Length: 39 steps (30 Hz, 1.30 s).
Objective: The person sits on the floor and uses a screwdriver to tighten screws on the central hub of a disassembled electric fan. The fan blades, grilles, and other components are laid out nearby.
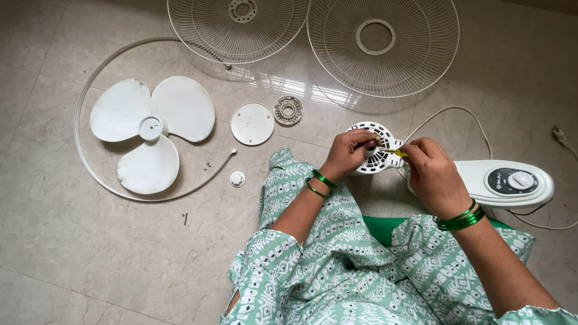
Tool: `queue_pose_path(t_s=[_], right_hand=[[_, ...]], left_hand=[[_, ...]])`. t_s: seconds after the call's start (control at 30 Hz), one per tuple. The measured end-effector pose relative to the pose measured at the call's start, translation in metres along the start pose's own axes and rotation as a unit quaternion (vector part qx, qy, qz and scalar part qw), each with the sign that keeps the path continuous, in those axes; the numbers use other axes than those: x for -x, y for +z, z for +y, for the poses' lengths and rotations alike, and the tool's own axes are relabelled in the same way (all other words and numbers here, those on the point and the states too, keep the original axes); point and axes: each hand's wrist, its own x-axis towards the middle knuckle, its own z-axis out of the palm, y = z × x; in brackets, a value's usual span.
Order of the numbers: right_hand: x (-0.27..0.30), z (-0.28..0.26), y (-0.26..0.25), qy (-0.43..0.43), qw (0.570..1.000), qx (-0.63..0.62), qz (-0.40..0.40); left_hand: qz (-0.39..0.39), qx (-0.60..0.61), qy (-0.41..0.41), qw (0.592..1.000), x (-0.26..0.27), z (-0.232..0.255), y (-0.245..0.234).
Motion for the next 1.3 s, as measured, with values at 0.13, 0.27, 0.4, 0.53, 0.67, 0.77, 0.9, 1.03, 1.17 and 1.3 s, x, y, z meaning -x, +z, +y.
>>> queue_pose_path(t_s=[0.13, 0.27, 0.4, 0.53, 0.67, 0.77, 0.9, 1.03, 1.17, 1.3], right_hand=[[0.0, 0.0, -0.002, -0.007, 1.0, 0.005, -0.017], [-0.002, 0.0, -0.003, -0.019, 0.999, 0.015, -0.022], [-0.004, 0.001, -0.005, -0.028, 0.999, 0.017, -0.028], [-0.006, 0.001, -0.006, -0.037, 0.998, 0.019, -0.041], [-0.008, -0.001, -0.008, -0.056, 0.996, 0.025, -0.066], [-0.01, -0.002, -0.009, -0.076, 0.993, 0.039, -0.08], [-0.015, 0.0, -0.01, -0.078, 0.99, 0.047, -0.11], [-0.031, 0.004, -0.012, -0.026, 0.985, 0.076, -0.15], [-0.048, 0.01, -0.018, 0.015, 0.964, 0.154, -0.218], [-0.056, 0.011, -0.015, 0.016, 0.936, 0.21, -0.283]], left_hand=[[0.003, 0.011, 0.001, 1.0, 0.0, 0.002, 0.001], [0.005, 0.006, 0.004, 1.0, -0.001, 0.003, -0.001], [0.005, 0.01, 0.002, 1.0, -0.001, 0.001, 0.0], [0.009, 0.006, 0.006, 1.0, -0.001, -0.003, 0.001], [0.009, 0.016, 0.002, 1.0, -0.002, -0.006, 0.003], [0.008, 0.012, 0.002, 1.0, -0.002, -0.006, 0.002], [0.008, 0.009, 0.002, 1.0, -0.001, -0.005, 0.002], [0.009, 0.002, 0.005, 1.0, 0.001, -0.004, 0.001], [0.011, 0.012, -0.004, 1.0, 0.001, -0.007, 0.002], [0.01, 0.033, 0.002, 0.999, 0.001, -0.009, 0.003]])
